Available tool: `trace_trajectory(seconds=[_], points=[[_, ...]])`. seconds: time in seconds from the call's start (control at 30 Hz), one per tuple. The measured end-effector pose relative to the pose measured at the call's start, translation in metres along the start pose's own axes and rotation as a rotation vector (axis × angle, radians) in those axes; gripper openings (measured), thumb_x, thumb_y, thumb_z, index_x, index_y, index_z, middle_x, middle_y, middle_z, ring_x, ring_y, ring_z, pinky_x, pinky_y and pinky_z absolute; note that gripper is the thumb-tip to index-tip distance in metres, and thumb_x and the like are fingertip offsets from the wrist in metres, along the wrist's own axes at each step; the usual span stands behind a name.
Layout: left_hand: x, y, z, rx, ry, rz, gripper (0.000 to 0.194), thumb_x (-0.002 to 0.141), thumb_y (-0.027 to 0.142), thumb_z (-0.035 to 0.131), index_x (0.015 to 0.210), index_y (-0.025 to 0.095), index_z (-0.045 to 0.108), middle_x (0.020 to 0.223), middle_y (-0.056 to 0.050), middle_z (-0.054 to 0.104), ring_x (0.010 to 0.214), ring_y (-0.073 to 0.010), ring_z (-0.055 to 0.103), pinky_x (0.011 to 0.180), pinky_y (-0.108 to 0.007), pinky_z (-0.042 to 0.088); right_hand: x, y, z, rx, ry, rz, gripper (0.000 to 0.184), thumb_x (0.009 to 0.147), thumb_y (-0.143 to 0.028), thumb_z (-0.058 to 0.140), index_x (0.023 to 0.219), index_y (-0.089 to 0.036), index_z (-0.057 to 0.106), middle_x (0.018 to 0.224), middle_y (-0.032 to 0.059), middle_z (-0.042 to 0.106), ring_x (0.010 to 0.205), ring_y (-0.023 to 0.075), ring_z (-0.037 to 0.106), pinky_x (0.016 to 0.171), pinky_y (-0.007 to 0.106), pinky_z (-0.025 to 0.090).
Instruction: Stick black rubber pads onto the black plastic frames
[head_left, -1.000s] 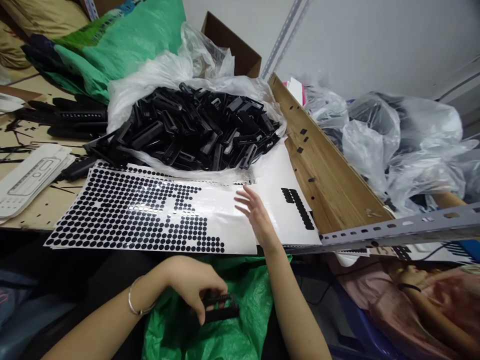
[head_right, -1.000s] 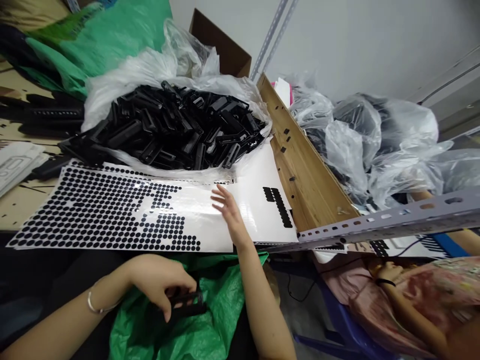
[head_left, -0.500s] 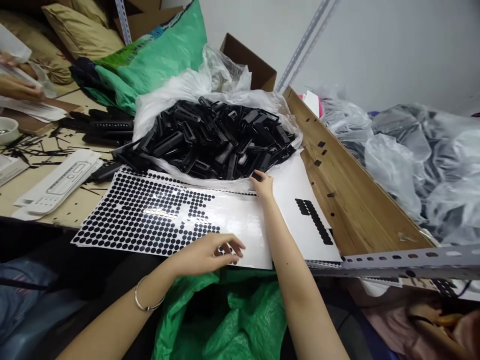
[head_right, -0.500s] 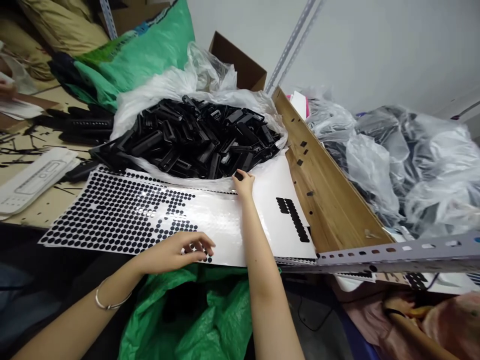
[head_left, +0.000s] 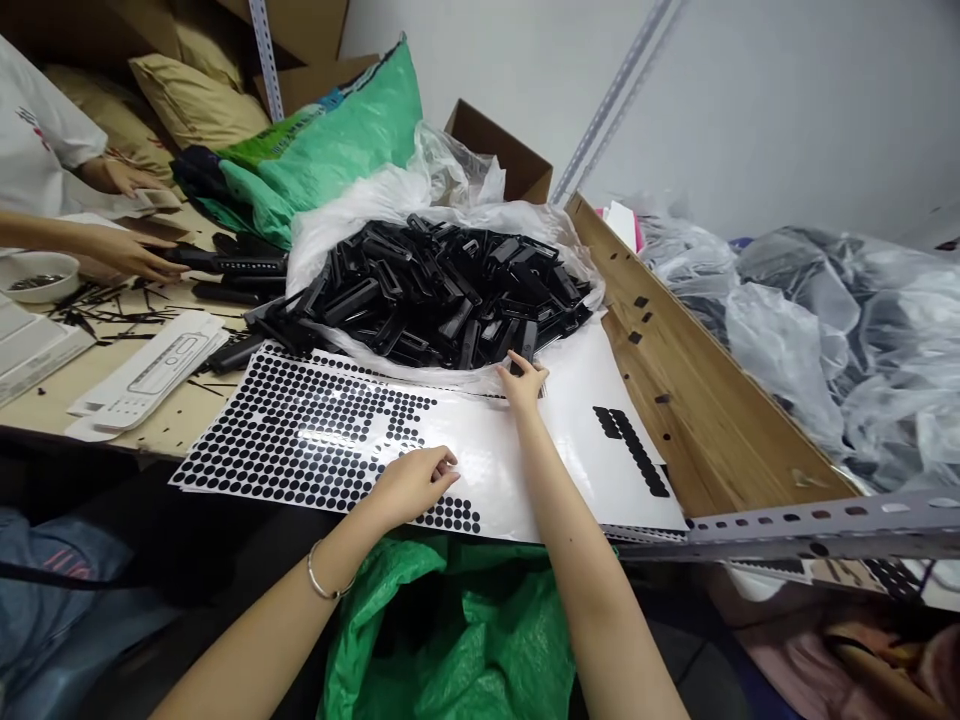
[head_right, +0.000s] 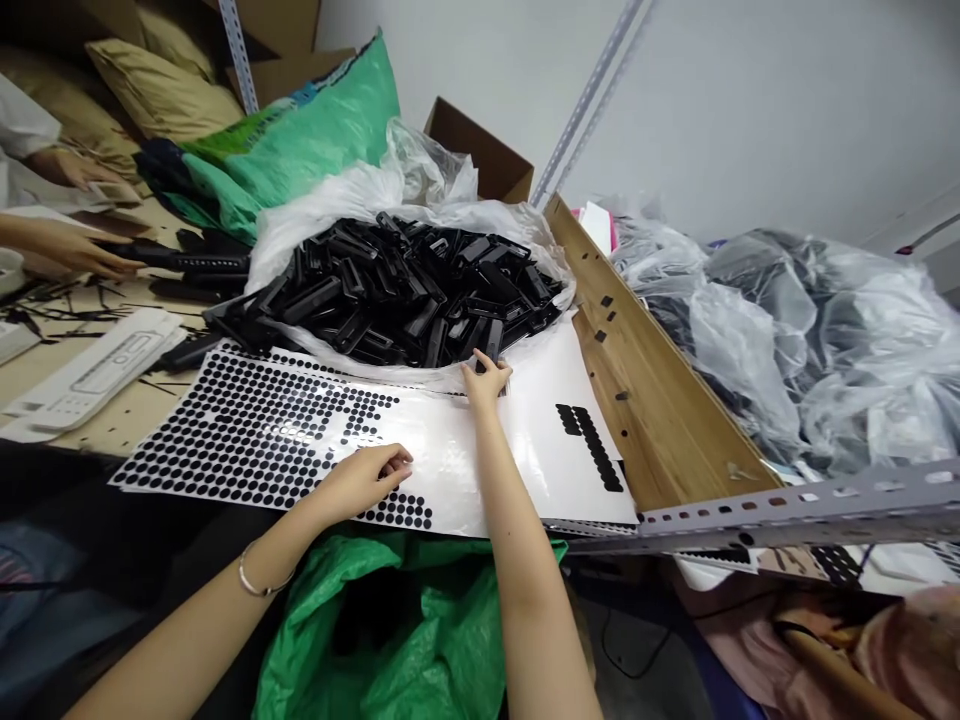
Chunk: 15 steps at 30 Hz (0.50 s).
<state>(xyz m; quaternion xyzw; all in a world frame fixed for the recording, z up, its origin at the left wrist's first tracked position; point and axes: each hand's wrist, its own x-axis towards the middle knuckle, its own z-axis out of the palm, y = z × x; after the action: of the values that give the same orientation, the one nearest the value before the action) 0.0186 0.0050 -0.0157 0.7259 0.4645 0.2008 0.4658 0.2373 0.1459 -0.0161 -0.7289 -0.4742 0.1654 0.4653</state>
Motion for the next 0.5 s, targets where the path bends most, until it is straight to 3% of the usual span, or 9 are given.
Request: trace_trajectory(seconds=[0.07, 0.17, 0.27, 0.37, 0.5], points=[[0.002, 0.0, -0.001, -0.062, 0.014, -0.014, 0.031, 0.087, 0.04, 0.049, 0.108, 0.022, 0.063, 0.097, -0.007, 0.07, 0.082, -0.0241, 0.065, 0.068, -0.034, 0.046, -0.018, -0.007, -0.016, 0.029, 0.008, -0.06, 0.039, 0.074, -0.025, 0.063, 0.111, -0.016, 0.07, 0.127, 0.0129, 0.039, 0.127, 0.0286, 0.042, 0.11, 0.042, 0.036], [0.003, 0.004, -0.001, -0.273, 0.079, 0.006, 0.042, 0.088, 0.046, 0.049, 0.122, 0.022, 0.055, 0.118, -0.011, 0.065, 0.093, -0.0241, 0.064, 0.076, -0.035, 0.048, -0.064, -0.017, -0.047, 0.095, -0.079, -0.162, 0.028, 0.078, -0.029, 0.064, 0.103, -0.024, 0.074, 0.128, 0.0082, 0.046, 0.119, 0.0239, 0.051, 0.096, 0.036, 0.049], [0.005, 0.008, 0.0, -0.591, 0.155, 0.119, 0.053, 0.088, 0.05, 0.05, 0.133, 0.022, 0.045, 0.135, -0.013, 0.055, 0.114, -0.0249, 0.057, 0.089, -0.036, 0.048, -0.117, -0.023, -0.068, 0.296, -0.448, -0.23, 0.018, 0.077, -0.033, 0.071, 0.093, -0.03, 0.076, 0.131, 0.0053, 0.05, 0.118, 0.0256, 0.054, 0.089, 0.038, 0.053], [0.007, 0.01, 0.001, -0.79, 0.274, 0.226, 0.047, 0.087, 0.049, 0.056, 0.123, 0.021, 0.052, 0.124, -0.01, 0.061, 0.116, -0.0232, 0.057, 0.099, -0.036, 0.044, -0.154, -0.023, -0.071, 0.36, -0.672, -0.307, 0.013, 0.081, -0.034, 0.068, 0.092, -0.032, 0.076, 0.133, 0.0036, 0.054, 0.122, 0.0265, 0.052, 0.101, 0.045, 0.046], [0.008, 0.011, -0.001, -0.882, 0.421, 0.191, 0.051, 0.081, 0.053, 0.063, 0.117, 0.018, 0.056, 0.118, -0.011, 0.064, 0.109, -0.0245, 0.061, 0.095, -0.038, 0.049, -0.163, -0.008, -0.057, 0.132, -0.487, -0.455, 0.016, 0.087, -0.031, 0.061, 0.092, -0.033, 0.076, 0.131, 0.005, 0.057, 0.121, 0.0296, 0.047, 0.105, 0.056, 0.037]])
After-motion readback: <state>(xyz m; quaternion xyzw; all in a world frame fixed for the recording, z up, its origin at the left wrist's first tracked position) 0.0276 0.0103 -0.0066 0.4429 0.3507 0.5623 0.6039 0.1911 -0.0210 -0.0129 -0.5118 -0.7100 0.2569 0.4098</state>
